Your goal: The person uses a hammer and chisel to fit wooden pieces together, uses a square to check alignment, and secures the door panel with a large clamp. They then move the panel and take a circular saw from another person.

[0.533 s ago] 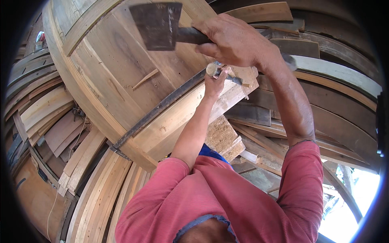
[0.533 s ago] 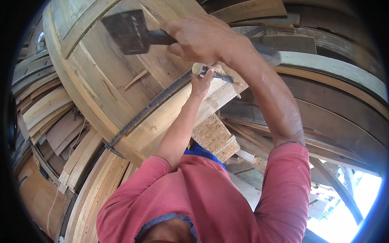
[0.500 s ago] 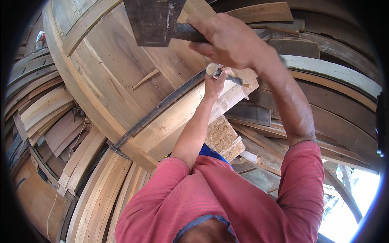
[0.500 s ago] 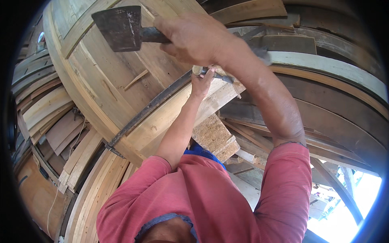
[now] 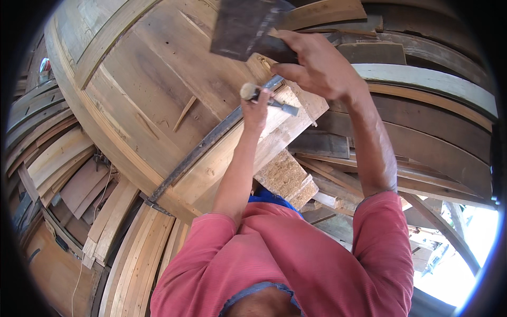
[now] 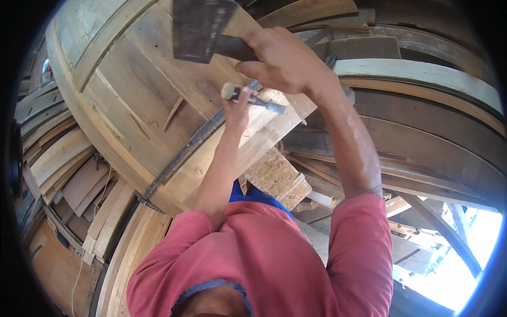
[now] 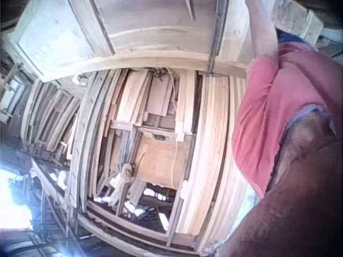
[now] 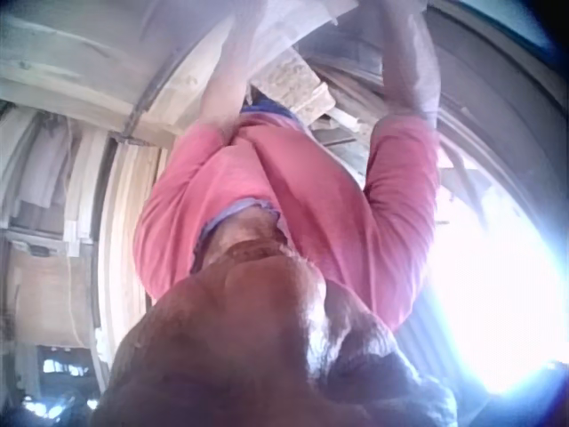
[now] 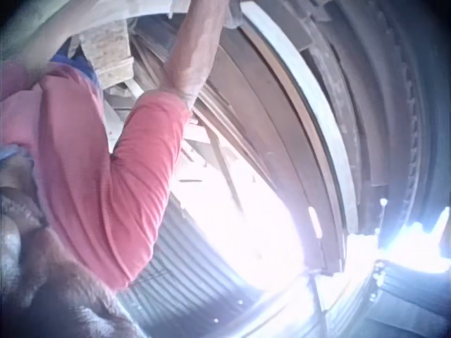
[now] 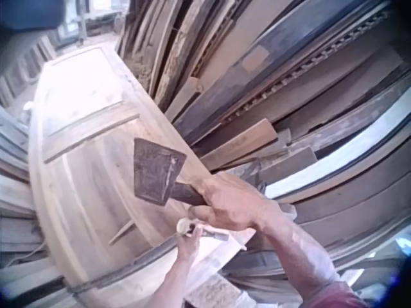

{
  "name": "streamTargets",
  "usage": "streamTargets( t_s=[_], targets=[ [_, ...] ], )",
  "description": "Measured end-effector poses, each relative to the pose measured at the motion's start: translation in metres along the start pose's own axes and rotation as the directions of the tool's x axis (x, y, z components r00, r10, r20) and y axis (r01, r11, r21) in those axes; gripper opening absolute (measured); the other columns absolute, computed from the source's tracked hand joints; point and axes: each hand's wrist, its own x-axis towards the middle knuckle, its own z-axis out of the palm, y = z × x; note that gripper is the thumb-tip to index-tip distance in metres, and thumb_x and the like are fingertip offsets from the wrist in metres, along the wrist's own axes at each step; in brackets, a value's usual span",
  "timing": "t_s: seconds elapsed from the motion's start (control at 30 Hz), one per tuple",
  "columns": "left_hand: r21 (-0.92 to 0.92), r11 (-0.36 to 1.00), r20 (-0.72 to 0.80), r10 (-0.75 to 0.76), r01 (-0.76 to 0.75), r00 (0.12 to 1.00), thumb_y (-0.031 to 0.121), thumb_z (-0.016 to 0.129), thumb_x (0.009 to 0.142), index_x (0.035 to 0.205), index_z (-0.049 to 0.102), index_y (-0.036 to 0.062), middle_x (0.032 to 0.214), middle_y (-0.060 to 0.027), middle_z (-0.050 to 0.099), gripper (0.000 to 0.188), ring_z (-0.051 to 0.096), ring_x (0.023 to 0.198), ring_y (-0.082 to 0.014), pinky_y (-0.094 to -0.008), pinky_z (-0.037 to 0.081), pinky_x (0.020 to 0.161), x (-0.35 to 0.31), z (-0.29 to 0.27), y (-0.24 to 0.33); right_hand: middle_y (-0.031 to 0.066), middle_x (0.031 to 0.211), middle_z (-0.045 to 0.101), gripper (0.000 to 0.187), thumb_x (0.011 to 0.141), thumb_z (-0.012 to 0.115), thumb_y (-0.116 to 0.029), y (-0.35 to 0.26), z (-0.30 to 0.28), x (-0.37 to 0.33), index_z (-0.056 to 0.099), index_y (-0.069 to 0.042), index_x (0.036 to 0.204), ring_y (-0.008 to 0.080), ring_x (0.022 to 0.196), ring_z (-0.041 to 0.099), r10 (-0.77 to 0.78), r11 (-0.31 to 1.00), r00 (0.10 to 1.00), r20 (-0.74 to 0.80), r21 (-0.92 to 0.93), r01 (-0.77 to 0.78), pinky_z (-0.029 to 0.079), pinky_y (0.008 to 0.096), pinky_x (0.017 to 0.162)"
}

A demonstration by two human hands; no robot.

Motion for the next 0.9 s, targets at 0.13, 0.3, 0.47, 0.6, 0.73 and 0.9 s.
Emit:
streamTargets(
  t_s=[0.13,0.3,0.47,0.6,0.73,0.9],
  targets=[
    [0.046,0.997,-0.022,-0.058,0.059,0.998,0.02,0.068,0.097,0.109,0.051,0.0115,0.082,-0.0039,0.059,0.022,0.061,0.065,-0.0158,-0.0319,0.054,0.056,-0.001,0.0,0.083,0.0259,0.092,0.07,0.038,0.089,0.071,-0.026,0.041,0.041,-0.084,0.063,0.004,0.112,0.0452,0.088,0.067,0.391,0.899,0.877,-0.279,0.323,-0.297,0.052,0.0466,0.078],
    [0.279,0.96,0.088,-0.024,-0.001,0.996,0.023,0.063,0.101,0.11,0.047,0.0102,0.08,-0.0033,0.056,0.023,0.056,0.059,-0.0114,-0.026,0.048,0.047,0.005,0.007,0.149,0.0243,0.094,0.071,0.042,0.093,0.068,-0.034,0.093,0.137,-0.17,0.065,0.005,0.108,0.0371,0.086,0.069,0.61,0.792,0.607,-0.509,0.41,-0.453,0.052,0.0424,0.081],
    [0.655,0.745,0.23,-0.035,-0.128,0.973,0.025,0.062,0.101,0.11,0.048,0.0082,0.079,-0.0023,0.055,0.023,0.054,0.059,-0.0101,-0.0259,0.047,0.049,0.01,0.015,0.167,0.029,0.102,0.068,0.041,0.095,0.063,-0.033,0.16,0.254,-0.206,0.058,0.0,0.12,0.0481,0.096,0.066,0.821,0.567,0.546,-0.168,0.13,-0.813,0.052,0.0531,0.087],
    [0.893,0.431,0.174,-0.065,-0.13,0.983,0.021,0.067,0.096,0.117,0.054,0.0045,0.081,-0.0057,0.061,0.029,0.06,0.065,-0.0159,-0.0307,0.05,0.059,-0.004,0.018,0.181,0.0314,0.097,0.068,0.043,0.094,0.063,-0.035,0.153,0.233,-0.211,0.058,0.002,0.114,0.0482,0.098,0.066,0.864,0.503,0.498,-0.072,0.174,-0.846,0.053,0.0539,0.086],
    [0.927,0.019,0.375,-0.033,-0.375,0.926,0.014,0.069,0.09,0.122,0.056,0.0063,0.088,-0.013,0.067,0.036,0.066,0.082,-0.0346,-0.0417,0.053,0.074,0.0,0.016,0.193,0.0314,0.094,0.068,0.04,0.094,0.063,-0.033,0.142,0.239,-0.216,0.058,0.004,0.108,0.048,0.097,0.066,0.837,0.544,0.493,-0.239,0.258,-0.798,0.053,0.0536,0.086],
    [0.725,-0.515,0.418,-0.202,-0.459,0.886,0.007,0.069,0.082,0.126,0.059,0.0143,0.109,-0.0139,0.067,0.046,0.061,0.108,-0.0401,-0.0492,0.048,0.092,0.024,0.014,0.206,0.0306,0.106,0.068,0.038,0.093,0.063,-0.027,0.155,0.235,-0.214,0.057,0.006,0.111,0.0459,0.104,0.066,0.824,0.556,0.566,0.021,0.166,-0.815,0.053,0.0523,0.091]
  ],
)
